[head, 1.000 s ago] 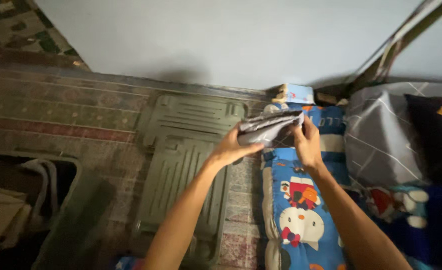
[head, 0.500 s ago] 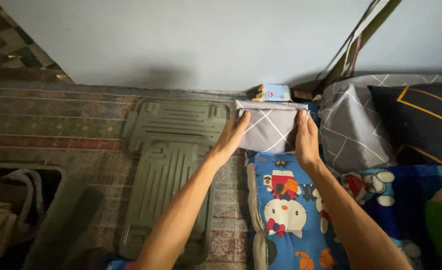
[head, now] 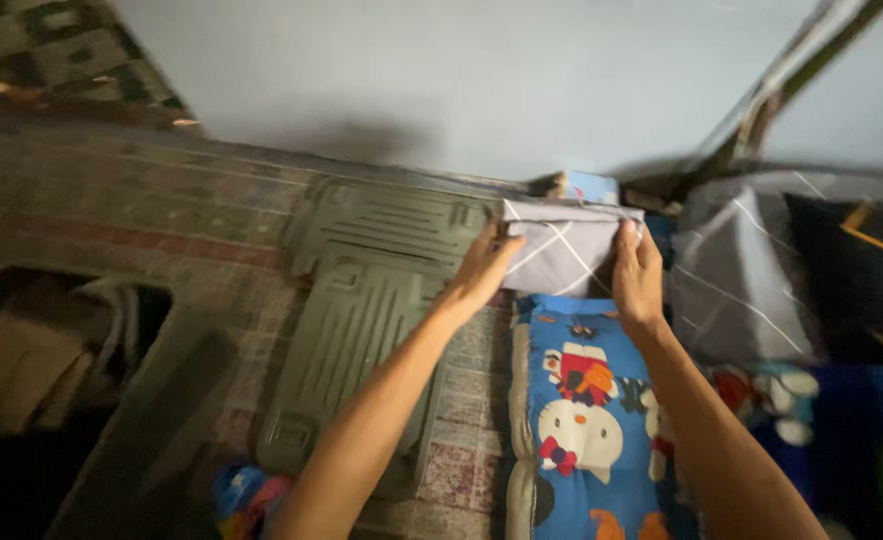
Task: The person smoothes a bolster and pillow on a bed, arranges several cushions against the headboard, and then packs clothing into a plastic bin before placing the lid on it.
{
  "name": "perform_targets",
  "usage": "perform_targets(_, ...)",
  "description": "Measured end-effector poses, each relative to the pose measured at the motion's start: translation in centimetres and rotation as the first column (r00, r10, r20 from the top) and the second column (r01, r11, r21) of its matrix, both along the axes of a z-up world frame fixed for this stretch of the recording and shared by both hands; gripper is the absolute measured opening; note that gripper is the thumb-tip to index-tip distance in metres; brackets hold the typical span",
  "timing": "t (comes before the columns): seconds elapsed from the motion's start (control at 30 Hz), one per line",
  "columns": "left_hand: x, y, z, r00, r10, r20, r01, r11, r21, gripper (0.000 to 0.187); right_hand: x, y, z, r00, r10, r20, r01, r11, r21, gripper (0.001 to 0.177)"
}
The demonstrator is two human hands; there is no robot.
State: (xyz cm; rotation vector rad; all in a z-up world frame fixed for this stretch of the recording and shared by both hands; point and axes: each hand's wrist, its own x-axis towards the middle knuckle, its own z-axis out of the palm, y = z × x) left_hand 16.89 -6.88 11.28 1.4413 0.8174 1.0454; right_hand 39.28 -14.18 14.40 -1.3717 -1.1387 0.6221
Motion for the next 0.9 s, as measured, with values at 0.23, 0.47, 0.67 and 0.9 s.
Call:
perform_targets(0.23,-0.2,-0.5,-2.3,0.96,0.245,-0.138,-0.216,0.956,0.2,0.041,0.5,1.0,-1.8,0.992,0.123,0.003,-0.123,0.992,-0.005,0.039)
perform_targets(0.47,-2.1,-1.2,-0.3,0.917,0.364,-0.162,-0.32,0.915,0.245,0.038,-0.3,1.9,-0.8,0.941,0.302,-0.154,-0.307,0.951,-0.016,0.049)
perform_targets(0.67,-6.9,-3.8,0.6,0.835,0.501,-0.227,-0.417,0.846,0.331,0.036,-4.4,2.9,-2.0,0.944,0.31,-0.112,-0.318,0.946,-0.064,0.033)
perform_targets(0.9,-17.7,-7.0,1.2,0.785,0.558,-0.269,-0.455,0.814,0.361,0.035,-14.6,2.5,-1.1,0.91,0.413,-0.024,-0.414,0.91,-0.023,0.018)
